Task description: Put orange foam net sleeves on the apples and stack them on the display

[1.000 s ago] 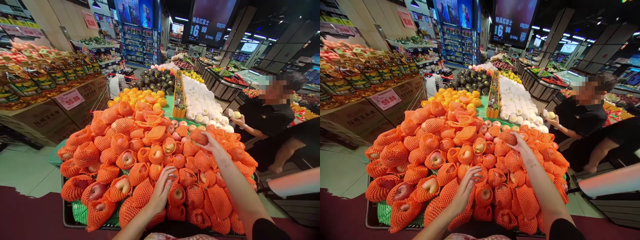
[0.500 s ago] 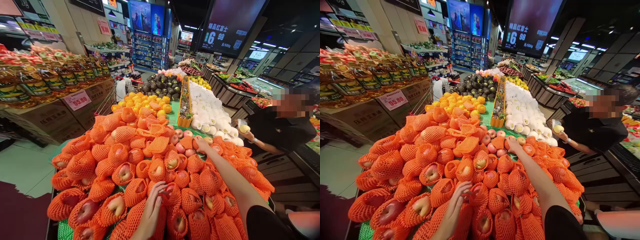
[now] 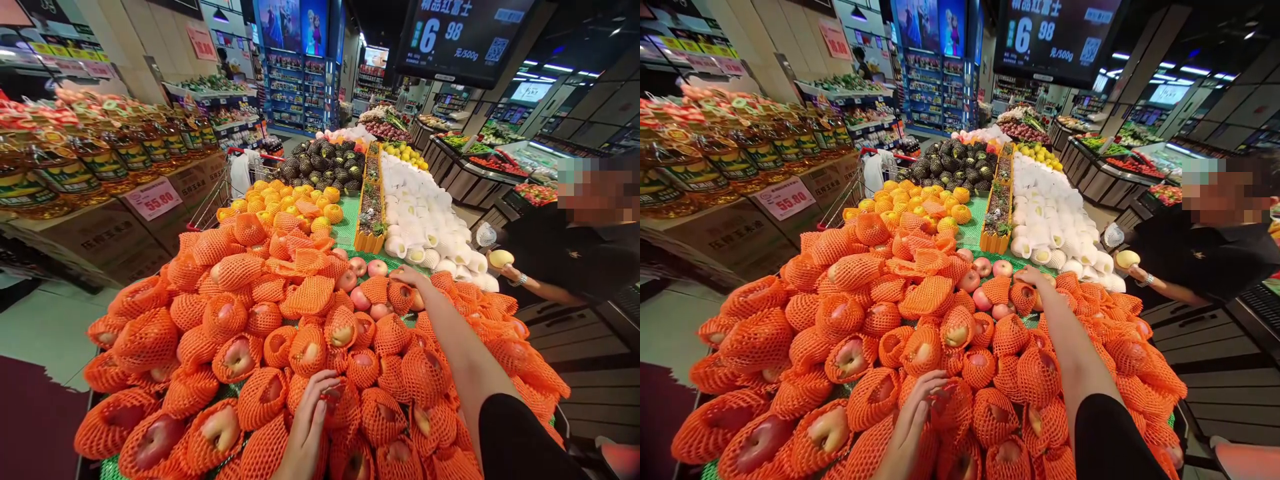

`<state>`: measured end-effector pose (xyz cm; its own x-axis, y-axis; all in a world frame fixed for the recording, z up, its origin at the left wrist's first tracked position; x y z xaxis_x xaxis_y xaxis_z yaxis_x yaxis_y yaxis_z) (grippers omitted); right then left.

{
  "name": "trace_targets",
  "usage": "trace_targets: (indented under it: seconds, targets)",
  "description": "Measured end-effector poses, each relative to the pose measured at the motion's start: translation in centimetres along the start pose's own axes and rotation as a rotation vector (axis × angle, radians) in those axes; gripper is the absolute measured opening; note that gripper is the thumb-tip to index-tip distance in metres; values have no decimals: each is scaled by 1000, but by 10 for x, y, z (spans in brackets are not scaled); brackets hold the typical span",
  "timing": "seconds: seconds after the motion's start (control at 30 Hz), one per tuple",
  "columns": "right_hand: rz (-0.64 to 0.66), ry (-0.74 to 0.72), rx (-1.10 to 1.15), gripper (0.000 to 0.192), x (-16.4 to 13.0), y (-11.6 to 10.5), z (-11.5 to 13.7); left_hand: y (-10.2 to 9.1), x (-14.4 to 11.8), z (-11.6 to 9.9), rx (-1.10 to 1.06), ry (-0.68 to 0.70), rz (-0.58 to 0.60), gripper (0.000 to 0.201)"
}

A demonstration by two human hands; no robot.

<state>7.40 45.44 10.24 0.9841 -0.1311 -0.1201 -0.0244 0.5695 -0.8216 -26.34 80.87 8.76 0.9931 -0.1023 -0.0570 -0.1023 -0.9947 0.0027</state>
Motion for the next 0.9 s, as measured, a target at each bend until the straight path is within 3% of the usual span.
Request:
trace_targets:
  seconds: [0.13, 0.23, 0.33, 0.43, 0.57, 0.7, 0.8, 0.9]
  targets:
    - [14, 77, 2, 22, -1, 14, 0, -3, 13, -11, 108, 55, 58, 39]
    - [-63, 70, 1, 38, -6, 12, 6, 9, 42, -30, 251, 206, 145, 37]
    - [-197, 19, 28, 56, -23, -1, 17, 42, 87, -48, 336, 364, 167, 44]
    - [-280, -30, 85, 70, -56, -24, 25, 83, 138, -56, 488, 366, 134, 35]
    - [-197, -73, 313, 78, -136, -63, 22, 117, 191, -55, 835, 366, 175, 21]
    - [-158, -82, 529, 69, -245, -83, 14, 121, 208, -53, 877, 338, 215, 24]
    - [-176, -72, 508, 69, -320, -74, 15, 113, 198, -60, 897, 359, 221, 27]
    - [-125, -76, 402, 67, -377, -40, 24, 94, 172, -74, 920, 468, 140, 30]
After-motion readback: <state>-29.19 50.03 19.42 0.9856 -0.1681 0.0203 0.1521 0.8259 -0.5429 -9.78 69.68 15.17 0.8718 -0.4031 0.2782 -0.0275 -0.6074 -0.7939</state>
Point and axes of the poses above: each hand's wrist, its own x-axis towards the middle knuckle, its own y-axis out of the palm, z = x × y, the point moved 1 cm from there along x, towards the middle knuckle, and after that the axes turned 1 degree about -x, right-handed, at the moved point
